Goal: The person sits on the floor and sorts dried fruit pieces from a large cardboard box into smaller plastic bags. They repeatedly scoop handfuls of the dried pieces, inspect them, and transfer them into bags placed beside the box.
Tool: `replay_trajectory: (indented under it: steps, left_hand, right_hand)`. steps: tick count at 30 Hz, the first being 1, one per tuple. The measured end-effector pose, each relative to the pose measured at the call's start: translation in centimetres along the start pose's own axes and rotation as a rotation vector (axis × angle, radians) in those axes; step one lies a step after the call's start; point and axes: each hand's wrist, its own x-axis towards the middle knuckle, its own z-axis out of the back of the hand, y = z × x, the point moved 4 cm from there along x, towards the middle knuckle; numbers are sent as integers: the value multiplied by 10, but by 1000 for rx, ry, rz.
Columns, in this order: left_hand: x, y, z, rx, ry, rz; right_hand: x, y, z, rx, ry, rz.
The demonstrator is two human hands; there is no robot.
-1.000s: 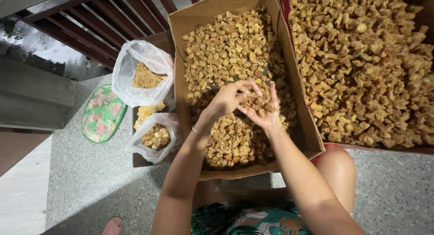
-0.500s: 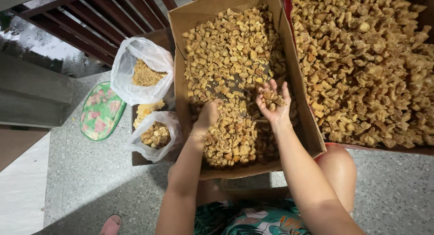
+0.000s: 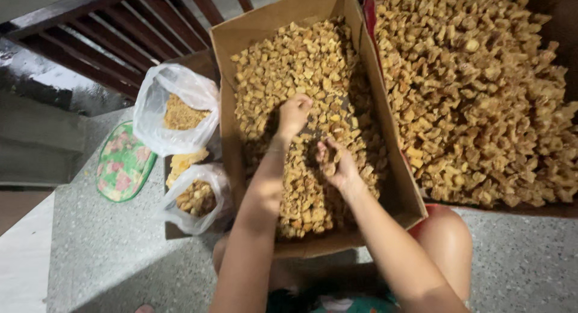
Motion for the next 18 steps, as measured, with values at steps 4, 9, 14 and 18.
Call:
replay_trajectory:
  steps: [4, 9, 14, 18]
  left_hand:
    - [45, 2, -52, 347, 33, -301]
    - [46, -2, -59, 523, 240, -157]
    - [23, -7, -34, 534, 279, -192]
    - [6, 7, -36, 525, 278, -173]
  right_hand:
    - [2, 3, 1, 25, -15, -9]
    - [-10, -3, -12, -24, -199, 39]
    - [-22, -14, -29, -54, -292, -33]
    - [-24, -12, -32, -42, -332, -50]
